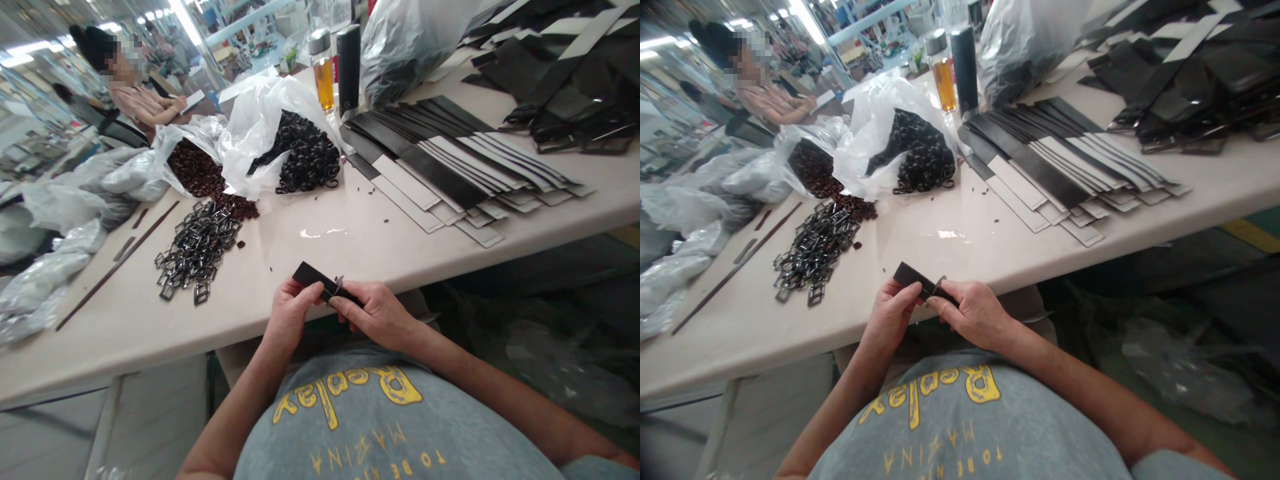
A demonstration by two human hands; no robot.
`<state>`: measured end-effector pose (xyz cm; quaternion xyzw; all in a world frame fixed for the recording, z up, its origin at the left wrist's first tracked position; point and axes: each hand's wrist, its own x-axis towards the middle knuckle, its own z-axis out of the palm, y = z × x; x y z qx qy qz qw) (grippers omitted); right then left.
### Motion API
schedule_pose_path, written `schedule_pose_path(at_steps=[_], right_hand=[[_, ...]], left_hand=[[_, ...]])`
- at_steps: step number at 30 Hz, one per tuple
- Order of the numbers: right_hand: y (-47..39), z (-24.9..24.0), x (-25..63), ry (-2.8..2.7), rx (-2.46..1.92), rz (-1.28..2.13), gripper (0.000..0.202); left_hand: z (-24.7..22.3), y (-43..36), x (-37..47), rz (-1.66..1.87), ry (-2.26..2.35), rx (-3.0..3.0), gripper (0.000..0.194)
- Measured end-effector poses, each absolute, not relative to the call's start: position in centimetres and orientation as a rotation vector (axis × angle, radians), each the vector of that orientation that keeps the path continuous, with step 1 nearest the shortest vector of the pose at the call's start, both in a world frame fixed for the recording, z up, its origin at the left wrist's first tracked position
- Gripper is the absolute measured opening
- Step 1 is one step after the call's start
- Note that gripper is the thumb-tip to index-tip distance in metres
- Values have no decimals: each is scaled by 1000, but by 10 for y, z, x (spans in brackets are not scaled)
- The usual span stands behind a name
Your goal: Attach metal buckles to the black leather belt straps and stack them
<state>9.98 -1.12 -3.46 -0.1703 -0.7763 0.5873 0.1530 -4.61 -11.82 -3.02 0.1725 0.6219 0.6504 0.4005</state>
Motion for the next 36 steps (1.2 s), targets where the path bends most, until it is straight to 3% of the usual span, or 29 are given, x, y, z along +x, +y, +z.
schedule_pose_path(at_steps=[7,15,19,23,26,30,34,36], right_hand=[[-11,-38,100,-2276,-417,1640,28],[-18,-44,96,-2169,-569,1711,25],[-19,-41,95,-2024,-577,1793,25],[-17,-35,96,-2008,-559,1804,25],[-15,-31,97,-2054,-555,1814,25],[-11,-25,100,-2179,-535,1752,26],[-8,-25,105,-2292,-547,1710,26],[-5,-27,109,-2309,-581,1775,31]], left_hand=[[-28,-124,-50,1621,1572,546,14],[-26,-124,-41,1585,2011,1130,3],[-28,-134,-38,1625,1992,1381,18],[-28,-139,-42,1667,1738,1154,40],[-25,-135,-46,1630,1577,885,20],[-19,-131,-51,1386,1283,734,58],[-17,-128,-52,1375,1219,589,53],[-16,-127,-51,1442,1288,549,41]])
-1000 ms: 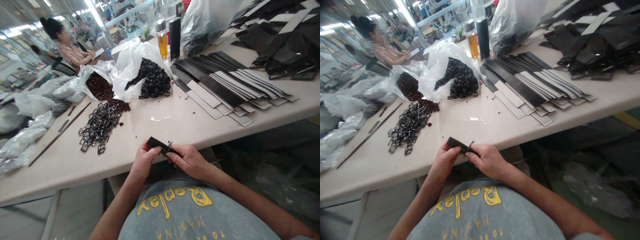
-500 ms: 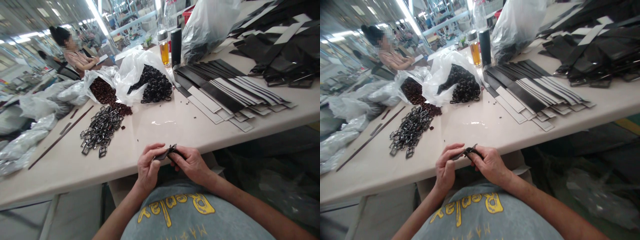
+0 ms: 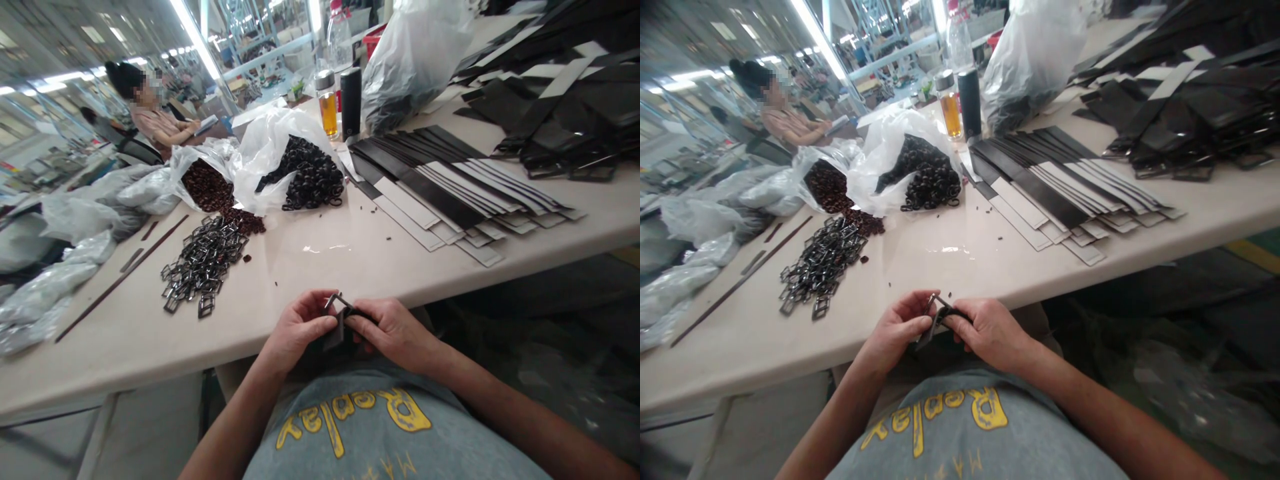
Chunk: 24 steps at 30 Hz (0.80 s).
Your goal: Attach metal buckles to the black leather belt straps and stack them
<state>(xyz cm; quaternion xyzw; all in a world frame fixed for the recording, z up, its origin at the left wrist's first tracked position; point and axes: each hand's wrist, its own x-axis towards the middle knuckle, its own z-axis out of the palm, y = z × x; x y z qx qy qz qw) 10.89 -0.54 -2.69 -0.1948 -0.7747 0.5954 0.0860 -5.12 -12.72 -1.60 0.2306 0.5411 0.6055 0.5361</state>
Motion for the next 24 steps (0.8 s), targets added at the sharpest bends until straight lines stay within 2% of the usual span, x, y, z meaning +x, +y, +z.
schedule_pose_path(at_steps=[2,5,7,9,13,18,21,24], right_hand=[[-2,-28,114,-2338,-590,1860,36],[7,-23,124,-2449,-563,1910,35],[14,-17,132,-2560,-567,1819,35],[23,-8,142,-2689,-564,1576,34],[39,17,158,-2844,-390,881,33],[55,65,160,-2842,-15,312,39],[62,90,151,-2712,88,108,37],[69,93,147,-2485,-82,-51,26]], left_hand=[[-15,-127,-50,1434,1373,536,31],[-13,-130,-50,1392,1437,570,31],[-13,-132,-52,1385,1450,625,30],[-13,-135,-55,1364,1476,717,25],[-8,-131,-55,1159,1501,1098,11],[6,-110,-45,898,1345,1688,15],[7,-92,-38,965,1389,1733,15],[-2,-71,-34,1210,1435,1433,15]])
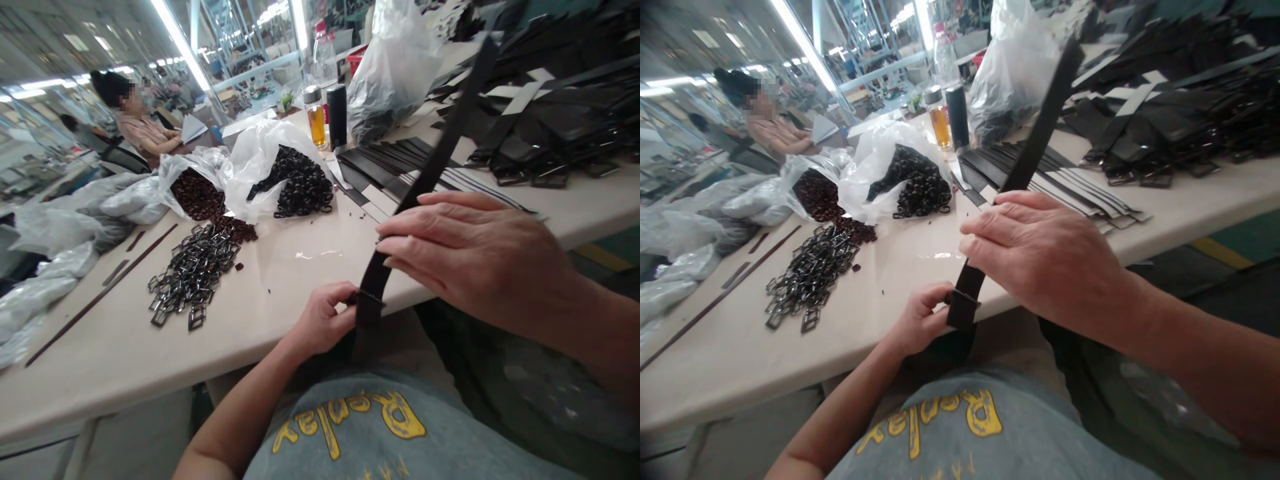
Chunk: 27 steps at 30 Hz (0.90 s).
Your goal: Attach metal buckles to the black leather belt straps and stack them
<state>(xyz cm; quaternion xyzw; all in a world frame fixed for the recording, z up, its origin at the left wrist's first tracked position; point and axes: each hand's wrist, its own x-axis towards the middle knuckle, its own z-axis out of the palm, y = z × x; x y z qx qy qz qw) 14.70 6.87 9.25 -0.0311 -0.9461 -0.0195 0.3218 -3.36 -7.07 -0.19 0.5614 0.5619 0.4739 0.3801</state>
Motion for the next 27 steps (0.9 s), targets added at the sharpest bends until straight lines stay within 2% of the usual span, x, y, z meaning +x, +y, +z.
schedule_pose_path(at_steps=[2,4,8,12,17,21,27], right_hand=[[73,77,149,-2392,-313,-8,20],[75,51,151,-2414,-475,203,21],[68,-4,145,-2489,-504,965,29],[53,-34,128,-2127,-527,1449,49],[38,-41,113,-1547,-556,1884,55],[30,-39,105,-1200,-630,2019,51],[37,-42,100,-1100,-758,1911,45]], left_hand=[[-9,-57,-32,1366,1377,1164,16],[-15,-47,-31,1459,1329,974,18],[-17,-37,-23,1502,1305,866,21],[-21,-37,-13,1509,1276,836,24],[-32,-36,-7,1535,1251,745,27],[-35,-30,-1,1538,1248,685,33],[-31,-18,8,1473,1276,718,33]])
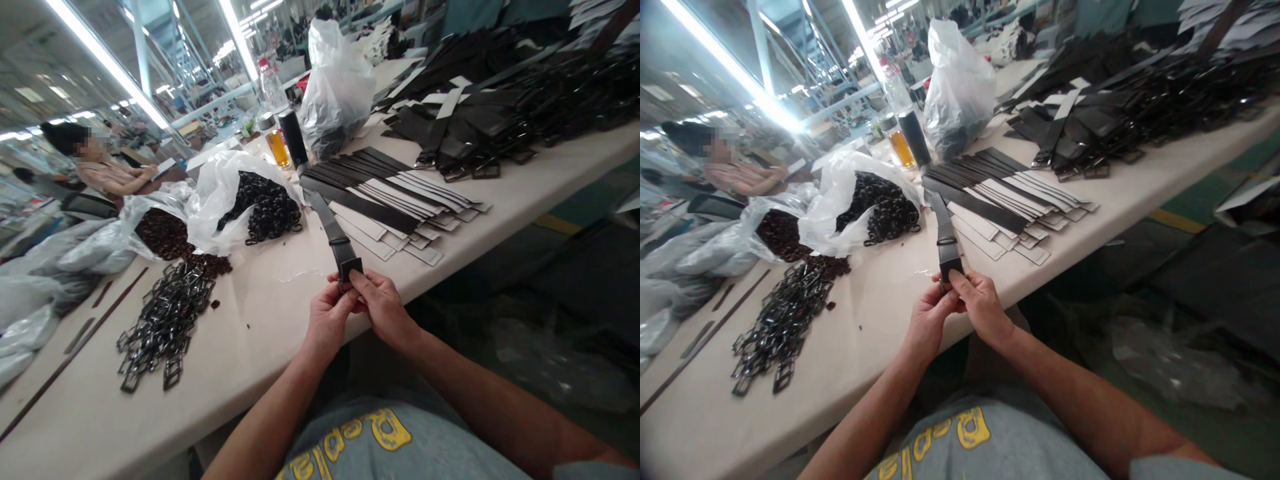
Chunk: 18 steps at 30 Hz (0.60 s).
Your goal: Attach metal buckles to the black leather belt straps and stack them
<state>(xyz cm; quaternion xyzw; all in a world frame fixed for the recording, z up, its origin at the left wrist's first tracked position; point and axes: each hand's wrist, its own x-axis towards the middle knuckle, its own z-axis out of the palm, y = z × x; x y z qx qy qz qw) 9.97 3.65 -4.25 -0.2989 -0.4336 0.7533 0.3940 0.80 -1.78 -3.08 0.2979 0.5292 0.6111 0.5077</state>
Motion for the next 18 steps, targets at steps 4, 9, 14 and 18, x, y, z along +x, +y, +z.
schedule_pose_path(at_steps=[4,9,14,18], right_hand=[[55,-48,103,-1195,-781,1712,37],[72,-55,105,-1266,-820,1545,33],[70,-57,104,-1331,-823,1514,39],[68,-56,105,-1326,-785,1562,41]], left_hand=[[-27,-9,-17,1262,1384,994,33],[-26,27,-94,1108,1949,1375,25],[-28,77,-149,1047,2216,1495,12],[-31,105,-159,973,2300,1525,14]])
